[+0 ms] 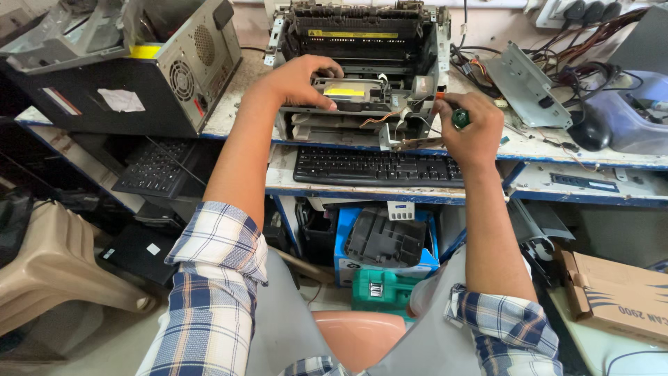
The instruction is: The person installs a toner cartridge into a disassembled printer and uses a screwdriver to tighten screws on the internal mechanism.
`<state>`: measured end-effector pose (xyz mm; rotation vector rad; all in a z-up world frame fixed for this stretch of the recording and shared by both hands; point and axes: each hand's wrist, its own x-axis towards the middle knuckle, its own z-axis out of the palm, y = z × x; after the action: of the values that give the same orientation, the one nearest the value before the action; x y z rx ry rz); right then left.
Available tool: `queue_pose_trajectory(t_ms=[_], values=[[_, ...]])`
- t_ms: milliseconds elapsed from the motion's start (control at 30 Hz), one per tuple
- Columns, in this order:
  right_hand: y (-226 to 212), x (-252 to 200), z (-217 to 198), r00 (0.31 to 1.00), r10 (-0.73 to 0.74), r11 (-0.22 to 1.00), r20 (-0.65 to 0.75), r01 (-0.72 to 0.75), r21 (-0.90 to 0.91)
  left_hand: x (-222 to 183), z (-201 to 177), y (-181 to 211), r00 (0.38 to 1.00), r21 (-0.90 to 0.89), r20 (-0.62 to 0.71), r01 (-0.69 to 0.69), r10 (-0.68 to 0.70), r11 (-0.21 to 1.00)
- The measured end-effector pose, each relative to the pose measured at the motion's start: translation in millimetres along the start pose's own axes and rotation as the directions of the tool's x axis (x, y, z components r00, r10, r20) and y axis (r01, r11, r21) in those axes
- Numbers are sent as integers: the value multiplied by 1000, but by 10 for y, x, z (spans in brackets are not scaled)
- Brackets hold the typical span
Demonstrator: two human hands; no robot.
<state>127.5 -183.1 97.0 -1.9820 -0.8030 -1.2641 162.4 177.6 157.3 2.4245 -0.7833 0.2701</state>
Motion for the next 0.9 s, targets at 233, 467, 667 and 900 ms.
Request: queue_pose_trajectory(t_ms=[233, 467, 667, 900], values=[[37, -11, 22, 1000, -15, 1000, -11, 15, -12, 12, 1, -8, 998, 10, -19, 57, -57, 998], [59, -22, 30, 1000, -12, 1000, -11, 12, -12, -47, -4, 133, 983, 79, -85, 170, -163, 982], [22, -8, -32, 999, 28, 1000, 44, -28, -1, -17, 12, 78, 993, 67, -74, 93, -88, 993], [68, -28, -307, 975, 41, 997, 218, -55, 56, -47, 80, 229, 967, 186, -142, 234, -209, 954]])
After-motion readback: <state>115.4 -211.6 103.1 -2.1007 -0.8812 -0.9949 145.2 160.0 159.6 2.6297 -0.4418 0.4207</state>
